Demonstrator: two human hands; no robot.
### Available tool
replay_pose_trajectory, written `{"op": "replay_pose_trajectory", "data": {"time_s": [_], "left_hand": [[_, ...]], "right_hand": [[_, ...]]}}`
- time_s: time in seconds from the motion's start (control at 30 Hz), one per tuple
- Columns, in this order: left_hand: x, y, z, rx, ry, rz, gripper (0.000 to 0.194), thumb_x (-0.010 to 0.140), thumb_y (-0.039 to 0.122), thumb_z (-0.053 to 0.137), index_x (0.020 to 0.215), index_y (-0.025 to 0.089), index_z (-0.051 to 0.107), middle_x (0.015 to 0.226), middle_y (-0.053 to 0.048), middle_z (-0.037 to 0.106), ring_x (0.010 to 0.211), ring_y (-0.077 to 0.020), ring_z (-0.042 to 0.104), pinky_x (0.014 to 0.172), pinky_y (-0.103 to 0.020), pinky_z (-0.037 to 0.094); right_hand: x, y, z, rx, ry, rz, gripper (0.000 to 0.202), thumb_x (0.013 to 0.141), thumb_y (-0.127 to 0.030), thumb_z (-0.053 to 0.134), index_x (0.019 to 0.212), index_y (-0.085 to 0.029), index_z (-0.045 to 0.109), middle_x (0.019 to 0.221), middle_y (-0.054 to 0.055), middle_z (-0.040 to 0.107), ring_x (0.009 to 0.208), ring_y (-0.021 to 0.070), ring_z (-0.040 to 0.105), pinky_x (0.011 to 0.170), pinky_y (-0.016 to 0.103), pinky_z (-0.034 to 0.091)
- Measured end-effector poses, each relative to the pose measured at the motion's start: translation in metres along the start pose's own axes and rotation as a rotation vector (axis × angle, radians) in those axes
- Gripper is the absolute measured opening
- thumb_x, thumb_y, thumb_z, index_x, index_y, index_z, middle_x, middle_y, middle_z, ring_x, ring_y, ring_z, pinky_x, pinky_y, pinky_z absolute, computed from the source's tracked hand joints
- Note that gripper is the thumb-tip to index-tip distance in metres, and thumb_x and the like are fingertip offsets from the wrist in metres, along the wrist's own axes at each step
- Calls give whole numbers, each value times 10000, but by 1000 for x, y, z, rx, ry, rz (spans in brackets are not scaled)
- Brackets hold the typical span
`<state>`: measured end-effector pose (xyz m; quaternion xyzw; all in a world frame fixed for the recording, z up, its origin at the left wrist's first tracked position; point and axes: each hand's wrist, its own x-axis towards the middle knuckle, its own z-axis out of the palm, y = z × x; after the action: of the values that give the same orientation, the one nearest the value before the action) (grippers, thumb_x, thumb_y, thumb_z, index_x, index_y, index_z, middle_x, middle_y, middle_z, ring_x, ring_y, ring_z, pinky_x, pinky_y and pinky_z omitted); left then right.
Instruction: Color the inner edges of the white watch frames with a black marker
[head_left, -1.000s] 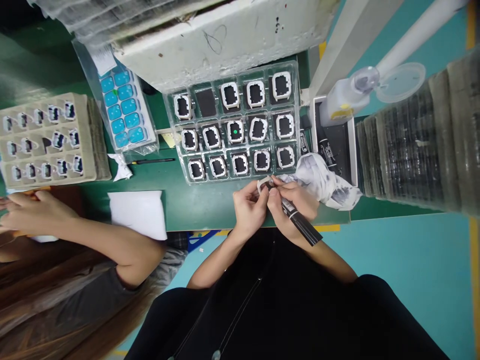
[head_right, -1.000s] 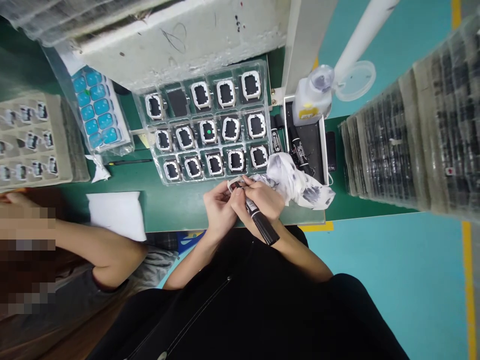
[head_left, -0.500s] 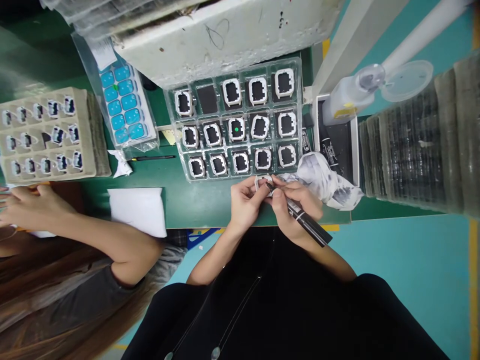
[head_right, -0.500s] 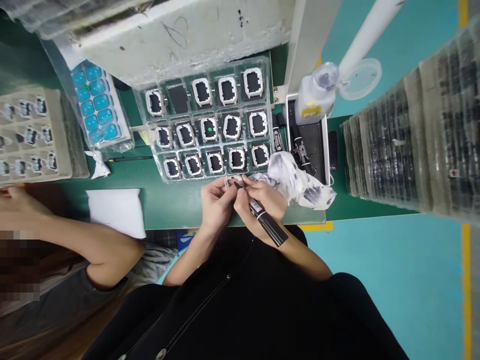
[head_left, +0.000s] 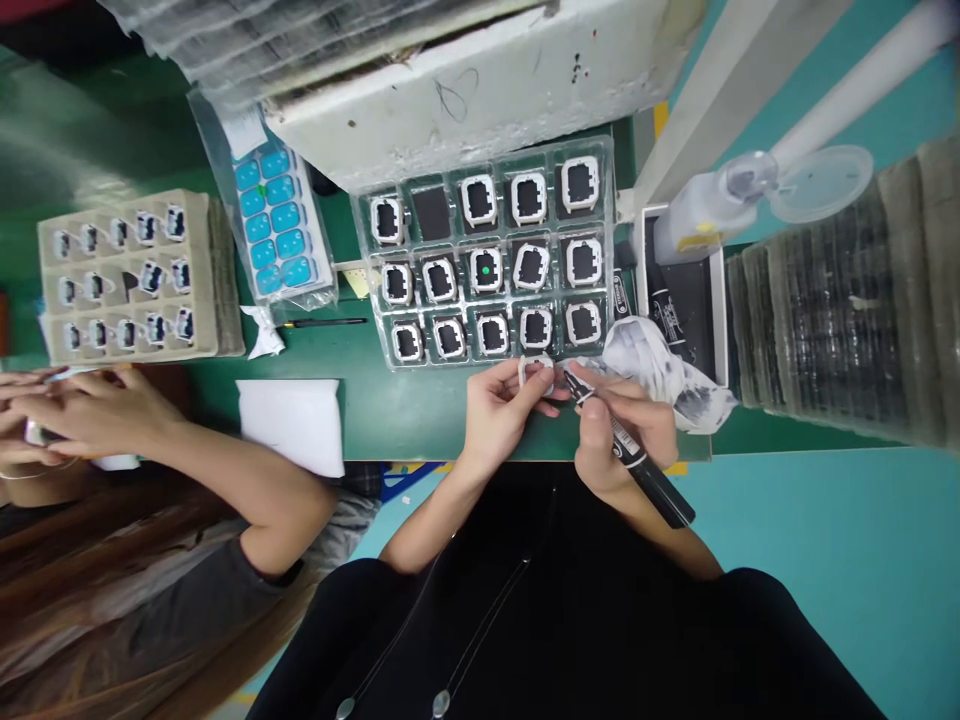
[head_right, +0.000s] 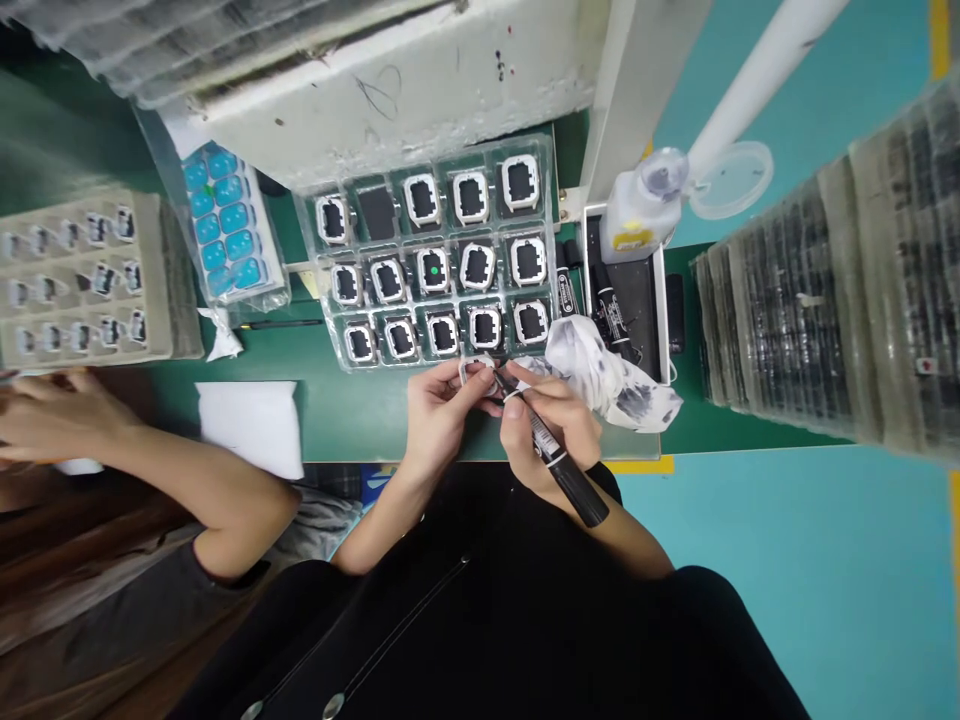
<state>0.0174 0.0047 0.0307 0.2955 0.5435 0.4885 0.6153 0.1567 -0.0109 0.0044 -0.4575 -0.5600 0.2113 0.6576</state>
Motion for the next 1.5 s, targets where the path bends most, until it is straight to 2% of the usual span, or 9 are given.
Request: {"op": "replay_pose_trajectory", "data": {"time_s": [0.17,0.33,0.5,0.6,0.67,0.93,1.1,1.2,1.5], "left_hand": [[6,16,-11,288,33,211,302,1034,529,909,993,230,911,980,-56,867,792,-188,809,697,-300,670],[40,51,-32,683,181,557,237,1038,412,880,881,234,868,809,-7,762,719,-154,624,690,-301,500],[115,96,-59,775,391,566,201,914,306,925,1070,217,835,855,-8,791,727,-179,664,723,-317,530],[151,112,-64,1002,564,552,308,830,238,976,1013,231,728,899,-19,776,827,-225,704,837,-369,558],[160,114,-62,1165,590,526,311,864,254,959,936,250,656,926,-38,770,891,-258,709,891,-399,549],[154,110,-58,1477,602,447,328,1113,447,687,841,265,665,1074,-170,811,1210,-407,699,1006,-480,552],[153,116,-53,1508,530,382,316,1168,437,568,1038,236,774,1125,-187,834,1103,-385,750,971,-460,548],[147,117,-49,1534,523,353,298,1172,426,573,1158,222,790,1139,-191,846,1066,-384,769,969,-465,550],[145,109,-51,1467,446,535,104,1064,305,712,1009,234,764,1166,-158,826,1115,-374,769,952,-452,558]], "right_hand": [[4,0,0,18,33,-43,188,1054,-177,809,1192,-247,701,969,23,854,915,300,918,761,479,776],[6,0,-1,23,40,-62,210,1037,-178,813,1201,-250,704,973,25,839,854,276,887,723,464,759],[3,4,1,41,70,-69,198,1017,-144,815,1161,-240,719,933,18,811,817,254,865,717,434,759],[0,5,1,64,70,-54,215,1012,-130,818,1167,-244,722,996,44,839,863,259,873,737,435,761],[0,5,1,53,74,-53,213,1014,-133,815,1166,-248,721,1016,50,846,862,258,873,734,431,759],[6,-1,1,29,64,-80,188,1010,-124,794,1146,-233,722,969,39,822,824,257,866,719,426,754],[4,3,2,49,52,-77,180,1022,-137,788,1151,-241,716,946,30,816,811,267,864,699,441,750],[0,5,1,88,56,-63,201,1015,-121,790,1160,-236,713,943,26,800,838,274,871,728,453,753],[2,3,0,70,33,-64,190,1018,-127,786,1154,-235,711,942,29,813,821,265,868,730,443,754]]}}
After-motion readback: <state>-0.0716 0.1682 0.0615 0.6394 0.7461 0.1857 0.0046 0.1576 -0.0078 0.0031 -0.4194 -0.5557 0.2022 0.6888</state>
